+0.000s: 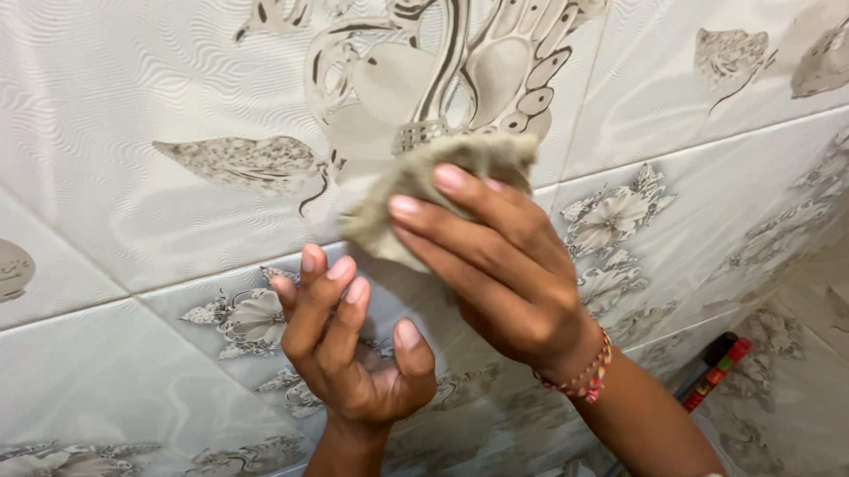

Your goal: The person wipes tiled bathroom walls using a cloth, moving the cloth across floral patterns and along grout lines.

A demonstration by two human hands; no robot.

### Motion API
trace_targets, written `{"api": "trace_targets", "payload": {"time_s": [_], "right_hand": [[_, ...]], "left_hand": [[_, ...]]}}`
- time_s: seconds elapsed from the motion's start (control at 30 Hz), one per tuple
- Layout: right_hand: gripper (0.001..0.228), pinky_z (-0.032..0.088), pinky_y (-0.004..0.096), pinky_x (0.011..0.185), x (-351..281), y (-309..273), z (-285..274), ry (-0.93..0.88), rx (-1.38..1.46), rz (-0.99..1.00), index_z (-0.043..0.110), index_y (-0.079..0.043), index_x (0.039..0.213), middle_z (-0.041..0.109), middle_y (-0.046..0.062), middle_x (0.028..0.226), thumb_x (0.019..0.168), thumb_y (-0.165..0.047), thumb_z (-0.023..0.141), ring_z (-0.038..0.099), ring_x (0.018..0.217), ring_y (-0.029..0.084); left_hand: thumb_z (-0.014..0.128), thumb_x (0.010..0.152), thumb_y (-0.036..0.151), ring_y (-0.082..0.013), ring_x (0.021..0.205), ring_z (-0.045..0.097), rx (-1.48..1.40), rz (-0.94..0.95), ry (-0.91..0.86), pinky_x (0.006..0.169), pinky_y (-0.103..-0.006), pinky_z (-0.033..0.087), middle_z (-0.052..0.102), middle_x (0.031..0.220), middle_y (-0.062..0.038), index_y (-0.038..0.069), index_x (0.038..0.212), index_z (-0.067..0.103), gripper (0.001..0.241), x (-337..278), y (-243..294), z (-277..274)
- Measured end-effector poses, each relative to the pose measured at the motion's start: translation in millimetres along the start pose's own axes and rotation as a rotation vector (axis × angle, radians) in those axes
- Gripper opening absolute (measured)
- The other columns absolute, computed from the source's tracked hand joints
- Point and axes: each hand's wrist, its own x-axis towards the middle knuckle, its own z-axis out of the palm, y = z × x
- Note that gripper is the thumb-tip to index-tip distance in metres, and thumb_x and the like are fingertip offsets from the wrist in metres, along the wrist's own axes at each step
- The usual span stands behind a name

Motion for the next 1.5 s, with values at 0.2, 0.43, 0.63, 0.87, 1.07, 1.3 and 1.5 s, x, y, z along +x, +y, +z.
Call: {"api": "trace_targets", "payload": {"time_s": [0.2, 0.43, 0.63, 0.87, 1.07, 1.3, 1.5], "right_hand": [[0.022, 0.052, 0.042, 0.118, -8, 21, -17, 0.075, -0.093, 0.123, 0.077, -0.005, 0.117, 0.07, 0.006, 0.129, 0.096, -0.012, 0.081, 0.056, 0.135, 0.025], [0.018, 0.052, 0.041, 0.116, 20, 23, -13, 0.166, -0.098, 0.147, 0.077, -0.002, 0.118, 0.071, 0.008, 0.129, 0.101, 0.001, 0.073, 0.057, 0.136, 0.028], [0.02, 0.049, 0.041, 0.116, -8, 9, -22, 0.017, -0.001, 0.056, 0.078, -0.004, 0.118, 0.072, 0.007, 0.128, 0.099, -0.001, 0.072, 0.056, 0.134, 0.025], [0.022, 0.05, 0.044, 0.121, -43, 40, -24, 0.139, -0.058, 0.155, 0.074, -0.005, 0.119, 0.071, 0.008, 0.128, 0.097, -0.009, 0.078, 0.057, 0.136, 0.027], [0.023, 0.052, 0.047, 0.116, -17, 45, -37, 0.192, -0.101, 0.268, 0.076, 0.002, 0.114, 0.073, 0.013, 0.122, 0.091, 0.004, 0.073, 0.06, 0.13, 0.035], [0.02, 0.052, 0.043, 0.111, -15, 37, -8, 0.215, -0.036, 0.036, 0.077, -0.002, 0.108, 0.072, 0.012, 0.119, 0.089, -0.004, 0.084, 0.059, 0.125, 0.03], [0.019, 0.052, 0.042, 0.114, -47, 18, -20, 0.046, -0.038, 0.153, 0.078, 0.0, 0.115, 0.074, 0.008, 0.123, 0.097, 0.002, 0.074, 0.061, 0.13, 0.029]], "left_hand": [[0.055, 0.099, 0.017, -0.0313, 0.146, 0.045, -0.004, -0.014, -0.008, 0.136, -0.0477, 0.02, 0.048, 0.137, -0.013, 0.003, 0.133, 0.049, 0.038, 3, 6, 5], [0.055, 0.1, 0.017, -0.0318, 0.149, 0.044, -0.001, -0.017, -0.045, 0.137, -0.0471, 0.016, 0.049, 0.139, -0.012, 0.003, 0.135, 0.049, 0.038, 6, 13, 9], [0.056, 0.099, 0.018, -0.0328, 0.147, 0.045, 0.001, -0.024, -0.039, 0.136, -0.0468, 0.018, 0.05, 0.139, -0.013, 0.003, 0.135, 0.049, 0.039, 0, 17, 13], [0.057, 0.1, 0.017, -0.0334, 0.149, 0.045, -0.008, -0.009, -0.085, 0.137, -0.0479, 0.015, 0.05, 0.14, -0.013, 0.003, 0.136, 0.049, 0.04, -8, 24, 24], [0.06, 0.098, 0.017, -0.0345, 0.146, 0.046, 0.005, 0.005, -0.12, 0.135, -0.0474, 0.014, 0.052, 0.138, -0.014, 0.002, 0.133, 0.051, 0.039, -18, 28, 33], [0.058, 0.098, 0.015, -0.0344, 0.146, 0.045, 0.025, 0.022, -0.126, 0.135, -0.0468, 0.017, 0.051, 0.137, -0.015, 0.002, 0.133, 0.051, 0.038, -27, 22, 31], [0.059, 0.098, 0.016, -0.0328, 0.146, 0.046, -0.006, 0.047, -0.161, 0.134, -0.0472, 0.013, 0.052, 0.136, -0.013, 0.005, 0.133, 0.05, 0.038, -28, 18, 29]]}}
